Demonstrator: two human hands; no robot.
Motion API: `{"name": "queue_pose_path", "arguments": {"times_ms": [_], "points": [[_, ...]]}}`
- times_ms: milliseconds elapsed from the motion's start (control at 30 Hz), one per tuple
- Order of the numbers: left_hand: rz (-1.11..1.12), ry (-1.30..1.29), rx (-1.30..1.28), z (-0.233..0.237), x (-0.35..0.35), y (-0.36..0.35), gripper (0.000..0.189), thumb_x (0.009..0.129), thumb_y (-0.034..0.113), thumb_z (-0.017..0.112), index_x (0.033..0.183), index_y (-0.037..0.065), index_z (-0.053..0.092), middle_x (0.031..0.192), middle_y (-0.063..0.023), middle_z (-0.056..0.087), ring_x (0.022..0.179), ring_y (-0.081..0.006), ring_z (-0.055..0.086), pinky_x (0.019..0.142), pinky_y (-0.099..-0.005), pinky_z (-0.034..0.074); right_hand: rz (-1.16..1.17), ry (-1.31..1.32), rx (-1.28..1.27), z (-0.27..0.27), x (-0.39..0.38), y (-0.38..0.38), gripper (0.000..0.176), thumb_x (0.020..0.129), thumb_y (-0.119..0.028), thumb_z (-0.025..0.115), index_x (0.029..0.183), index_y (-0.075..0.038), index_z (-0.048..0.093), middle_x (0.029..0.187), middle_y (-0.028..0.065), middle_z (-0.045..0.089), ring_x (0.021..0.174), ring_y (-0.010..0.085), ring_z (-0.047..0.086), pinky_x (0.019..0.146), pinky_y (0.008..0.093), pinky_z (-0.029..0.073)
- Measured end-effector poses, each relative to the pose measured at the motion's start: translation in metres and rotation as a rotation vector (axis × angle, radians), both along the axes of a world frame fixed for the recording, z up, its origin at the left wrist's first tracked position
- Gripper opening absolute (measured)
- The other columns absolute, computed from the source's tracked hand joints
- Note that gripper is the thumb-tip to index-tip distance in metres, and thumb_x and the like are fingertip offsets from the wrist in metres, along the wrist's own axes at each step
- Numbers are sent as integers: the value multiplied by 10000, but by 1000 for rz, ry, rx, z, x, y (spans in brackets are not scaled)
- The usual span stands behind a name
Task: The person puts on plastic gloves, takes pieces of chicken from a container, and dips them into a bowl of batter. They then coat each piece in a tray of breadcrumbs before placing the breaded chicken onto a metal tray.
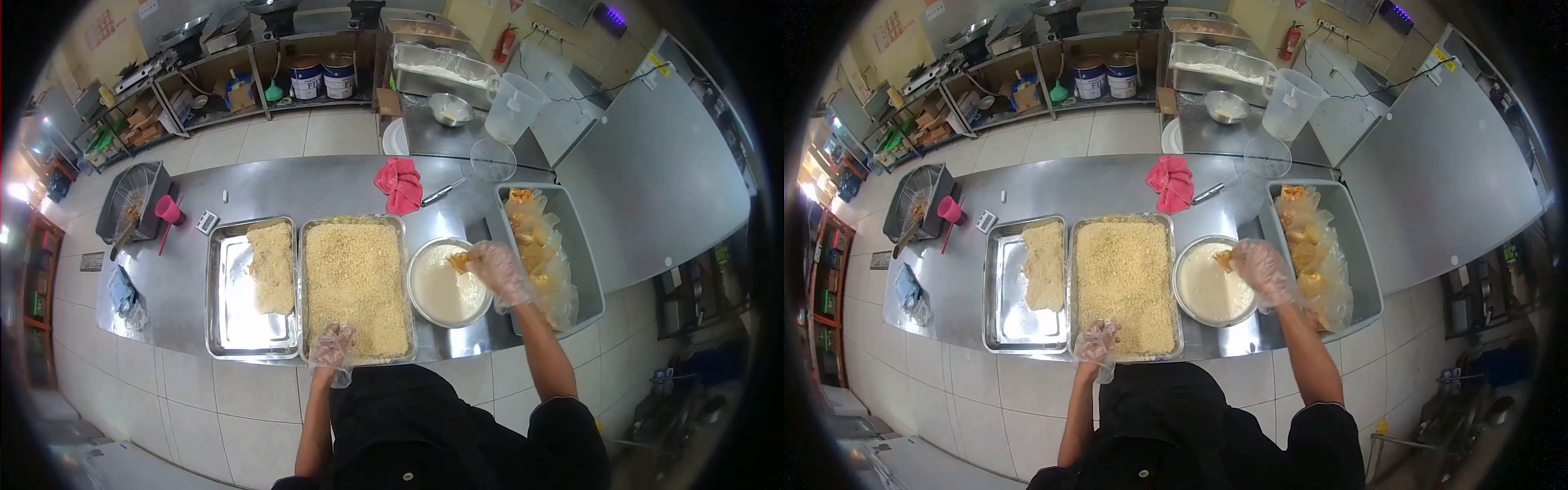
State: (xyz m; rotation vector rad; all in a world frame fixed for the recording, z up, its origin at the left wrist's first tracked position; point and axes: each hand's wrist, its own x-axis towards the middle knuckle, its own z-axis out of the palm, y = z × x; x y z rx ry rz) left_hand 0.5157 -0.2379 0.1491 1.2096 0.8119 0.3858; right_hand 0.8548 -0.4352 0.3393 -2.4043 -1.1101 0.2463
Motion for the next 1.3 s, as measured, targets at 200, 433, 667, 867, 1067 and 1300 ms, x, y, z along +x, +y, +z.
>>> {"name": "queue_pose_path", "arguments": {"times_ms": [200,433,667,867,1067,1300], "points": [[-199,101,117,-31,-7,23,391,941,356,681,1190,67,596,1065,-38,671,864,-115,632,713,-264,483,35,-429,-353,-141,-34,1,270,927,-354,580,947,-142,746,874,107,727,763,278,704,690,417,551],[-279,105,128,2,-6,41,391,927,335,705,1164,42,599,1015,-59,677,877,-124,646,666,-281,501,27,-219,-126,-104,-42,5,285,879,-388,636,893,-128,752,852,100,729,743,259,703,692,385,557],[-397,168,305,-5,0,69,309,925,311,705,1031,31,626,908,-50,667,817,-126,653,671,-285,491,-176,-25,-71,0,-3,1,280,731,-255,802,898,-41,736,893,123,727,843,255,705,782,337,557],[-491,-189,-207,-18,-3,61,352,959,299,638,1126,-11,622,1088,-146,670,938,-222,662,811,-334,522,-269,124,62,83,-8,-12,274,722,-179,818,923,-19,722,916,105,718,857,208,689,787,315,553],[-638,5,391,-26,33,49,464,982,371,548,1275,12,571,1242,-197,628,1158,-341,590,983,-403,454,-338,236,349,140,-34,-18,232,749,-26,787,955,0,683,888,50,683,828,140,654,747,285,542],[-706,47,913,5,61,68,498,958,428,545,1251,26,583,1227,-212,621,1132,-372,588,994,-414,451,-391,261,263,29,-38,2,203,755,-58,776,925,19,698,853,78,717,787,159,675,711,295,556]]}}
